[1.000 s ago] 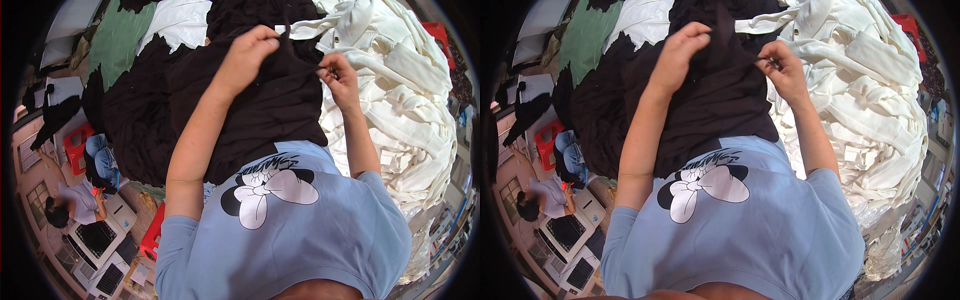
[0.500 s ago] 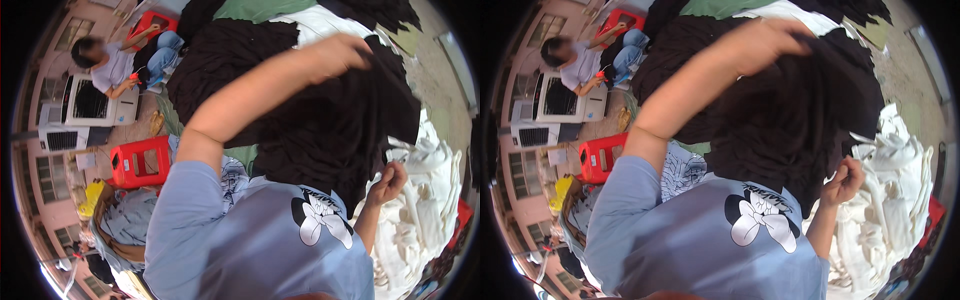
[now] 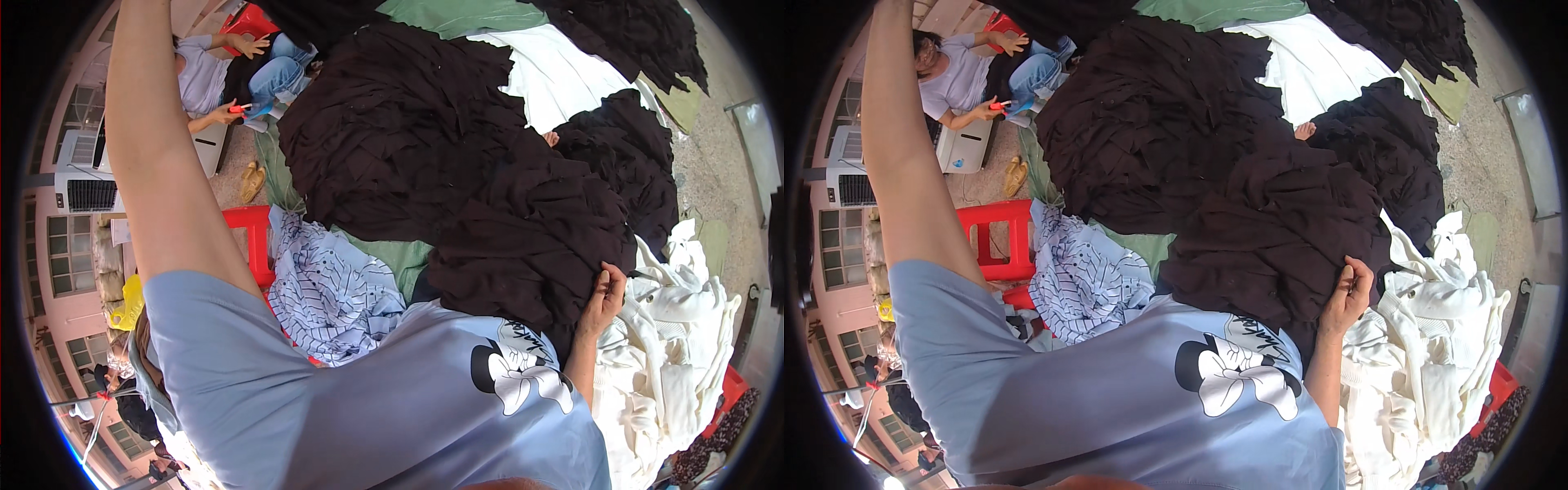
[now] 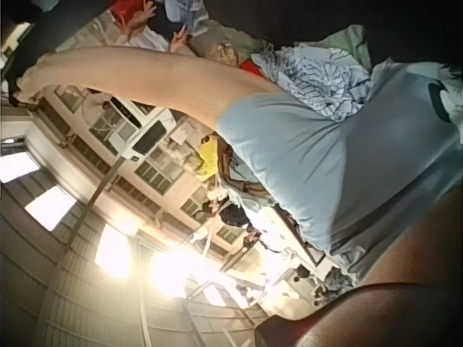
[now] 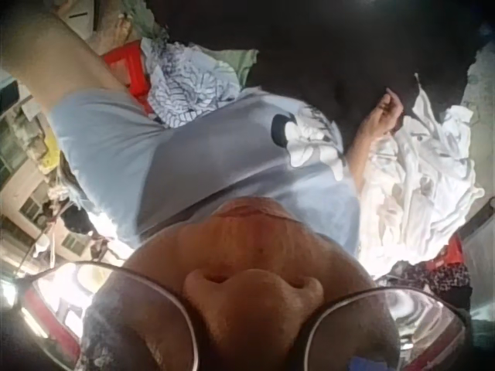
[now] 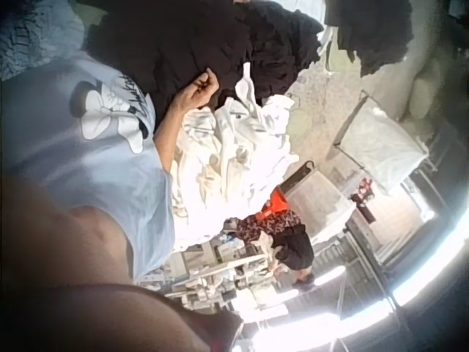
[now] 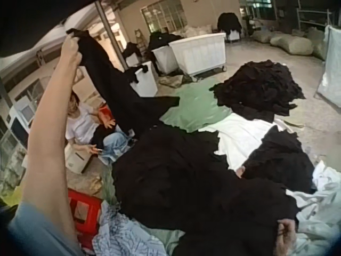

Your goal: The recorder is using thread snips to remove loose threads from black garments in a textile manufacturing setting.

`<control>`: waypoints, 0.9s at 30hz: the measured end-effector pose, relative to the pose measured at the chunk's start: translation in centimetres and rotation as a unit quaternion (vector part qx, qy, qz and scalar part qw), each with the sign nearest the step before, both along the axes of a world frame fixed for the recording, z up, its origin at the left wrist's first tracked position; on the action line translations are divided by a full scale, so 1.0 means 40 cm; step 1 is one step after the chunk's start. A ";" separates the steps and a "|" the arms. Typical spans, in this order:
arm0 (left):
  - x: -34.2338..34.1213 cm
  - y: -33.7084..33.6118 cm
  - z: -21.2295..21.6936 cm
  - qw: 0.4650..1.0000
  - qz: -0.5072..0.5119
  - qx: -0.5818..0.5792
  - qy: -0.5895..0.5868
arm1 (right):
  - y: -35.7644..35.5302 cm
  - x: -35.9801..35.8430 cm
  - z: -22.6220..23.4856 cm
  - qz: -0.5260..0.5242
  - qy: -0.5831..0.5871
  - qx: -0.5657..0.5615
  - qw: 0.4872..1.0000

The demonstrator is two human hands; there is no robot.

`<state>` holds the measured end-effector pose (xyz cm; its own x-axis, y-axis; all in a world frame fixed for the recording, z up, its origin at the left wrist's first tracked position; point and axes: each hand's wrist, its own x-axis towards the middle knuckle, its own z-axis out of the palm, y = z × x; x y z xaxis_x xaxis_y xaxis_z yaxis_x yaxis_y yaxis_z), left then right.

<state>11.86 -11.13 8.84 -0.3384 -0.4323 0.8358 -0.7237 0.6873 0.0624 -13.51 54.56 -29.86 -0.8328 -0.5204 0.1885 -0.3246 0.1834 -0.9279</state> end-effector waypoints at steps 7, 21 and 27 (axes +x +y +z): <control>-0.193 -0.015 -0.421 0.924 -0.278 0.242 0.101 | 0.000 0.015 0.021 -0.006 -0.001 0.000 1.000; -0.352 0.594 -1.114 0.771 -0.306 0.550 -0.097 | -0.017 0.022 0.054 -0.006 0.015 0.011 1.000; -0.402 0.872 -0.892 0.837 -0.309 0.367 -0.262 | -0.011 0.022 0.060 0.027 -0.024 0.006 0.999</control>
<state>-4.21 23.74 -26.86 -0.9243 -0.3713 0.0883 -0.3043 0.8565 0.4168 -12.64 54.12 -27.46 -0.8113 -0.5670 0.1425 -0.2891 0.1773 -0.9407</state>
